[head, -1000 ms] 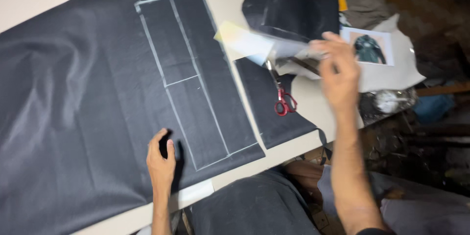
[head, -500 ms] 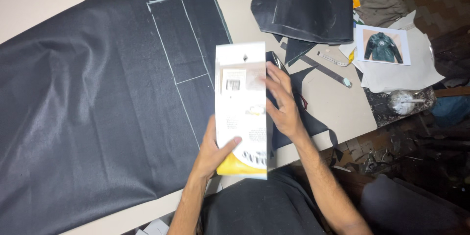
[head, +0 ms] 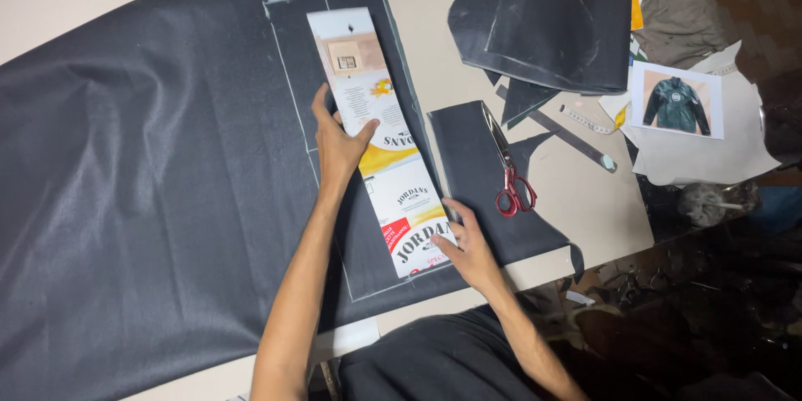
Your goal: The person cuts a large piece of dark fabric using shears, following chalk lines and a cereal box template placed on the fabric. The person repeatedly repositions the fabric and template, then cuts along the marked outlines to produce separate fabric pieces.
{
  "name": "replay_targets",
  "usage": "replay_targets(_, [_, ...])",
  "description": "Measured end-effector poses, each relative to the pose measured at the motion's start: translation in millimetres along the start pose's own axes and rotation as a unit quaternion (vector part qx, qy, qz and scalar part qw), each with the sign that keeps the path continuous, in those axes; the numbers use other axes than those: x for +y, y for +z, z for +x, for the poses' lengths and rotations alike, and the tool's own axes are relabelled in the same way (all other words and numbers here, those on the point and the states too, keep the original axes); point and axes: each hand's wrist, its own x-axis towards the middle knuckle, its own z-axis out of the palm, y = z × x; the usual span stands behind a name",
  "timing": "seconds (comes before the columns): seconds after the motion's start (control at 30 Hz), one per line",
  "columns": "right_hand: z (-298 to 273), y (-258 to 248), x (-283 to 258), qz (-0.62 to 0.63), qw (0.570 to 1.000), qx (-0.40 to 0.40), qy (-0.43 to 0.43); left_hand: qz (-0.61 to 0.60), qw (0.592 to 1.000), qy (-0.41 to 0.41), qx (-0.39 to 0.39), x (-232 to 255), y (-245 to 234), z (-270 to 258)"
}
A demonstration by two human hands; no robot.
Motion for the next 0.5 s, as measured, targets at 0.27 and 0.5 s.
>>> replay_targets(0.27, [7.7, 2.8, -69.8, -0.001, 0.997, -0.073, -0.016, 0.22, 0.964, 0.151, 0.015, -11.9, 19.6, 62.6])
replay_targets(0.5, [24.9, -1.6, -59.4, -0.052, 0.995, -0.013, 0.089, 0.387, 0.917, 0.091, -0.018, -11.4, 14.2, 98.5])
